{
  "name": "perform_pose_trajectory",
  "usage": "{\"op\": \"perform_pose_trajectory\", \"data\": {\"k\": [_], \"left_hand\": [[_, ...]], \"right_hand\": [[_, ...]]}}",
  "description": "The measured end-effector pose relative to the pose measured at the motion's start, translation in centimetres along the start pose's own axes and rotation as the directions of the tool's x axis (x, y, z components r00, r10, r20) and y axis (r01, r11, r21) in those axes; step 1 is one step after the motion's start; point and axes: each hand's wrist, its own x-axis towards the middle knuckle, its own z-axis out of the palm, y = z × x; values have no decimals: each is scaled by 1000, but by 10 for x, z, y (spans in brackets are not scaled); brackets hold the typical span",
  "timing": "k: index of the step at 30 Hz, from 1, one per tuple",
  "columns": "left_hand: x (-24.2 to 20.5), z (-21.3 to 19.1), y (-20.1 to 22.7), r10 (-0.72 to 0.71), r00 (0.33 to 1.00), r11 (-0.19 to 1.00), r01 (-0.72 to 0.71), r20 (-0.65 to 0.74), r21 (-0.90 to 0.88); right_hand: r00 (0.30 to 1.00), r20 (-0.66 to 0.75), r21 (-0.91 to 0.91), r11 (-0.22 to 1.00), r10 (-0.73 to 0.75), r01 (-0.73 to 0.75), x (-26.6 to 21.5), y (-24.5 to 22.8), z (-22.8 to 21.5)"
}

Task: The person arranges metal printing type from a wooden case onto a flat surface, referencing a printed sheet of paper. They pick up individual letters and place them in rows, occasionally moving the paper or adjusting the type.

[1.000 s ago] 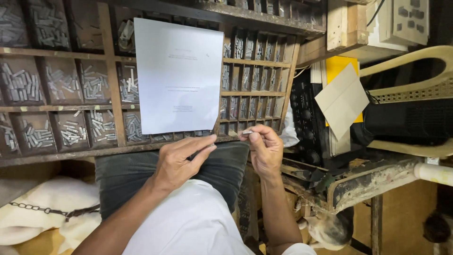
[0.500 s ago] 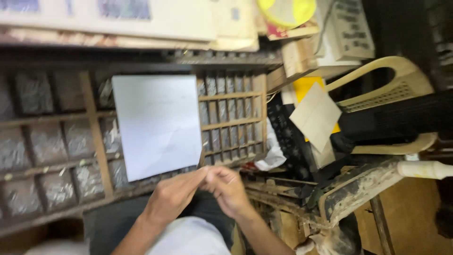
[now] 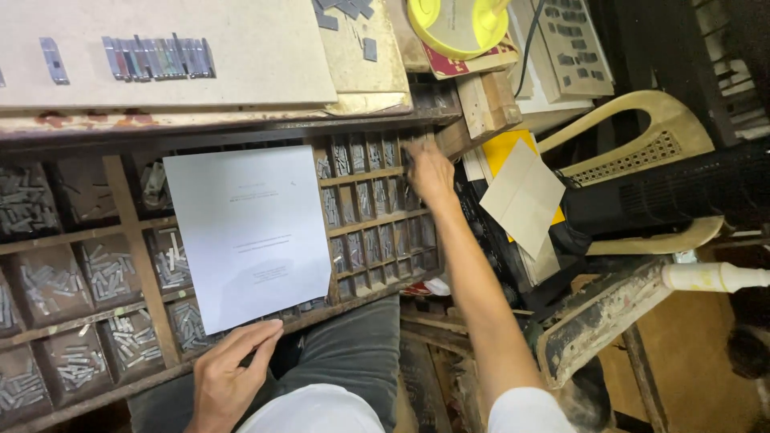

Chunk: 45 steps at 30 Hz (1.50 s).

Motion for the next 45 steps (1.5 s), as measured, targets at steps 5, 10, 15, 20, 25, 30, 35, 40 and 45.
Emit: {"op": "perform_pose_trajectory", "data": {"k": [5,10,15,20,25,30,35,40,45], "left_hand": [[14,-10,25,101,986,995,-100,-132,11],[10,-12,25,73,955,991,-102,-287,-88],[8,-11,25,90,974,970,-132,-206,-202],[14,-9,41,98,965,965,-152,-241,-213],[14,-1,45,195,963,971,-216,-186,-104],[16,1,48,225,956,966,-244,-189,-84],[17,7,51,246,958,960,-262,-145,-102],[18,11,49,269,954,956,-282,-134,-87],[19,11,48,261,957,958,-273,-124,-89]], "right_hand": [[957,257,-267,962,132,-61,39,36,37],[968,247,-190,977,-46,95,46,36,34],[991,110,242,965,78,-102,20,14,0],[974,-225,443,891,1,101,15,49,40],[939,-299,607,793,170,49,12,56,58],[922,-110,750,640,372,-169,7,48,50],[935,18,811,542,354,-221,-2,35,28],[936,15,820,532,352,-213,-1,39,35],[928,-65,784,595,366,-179,3,43,44]]}}
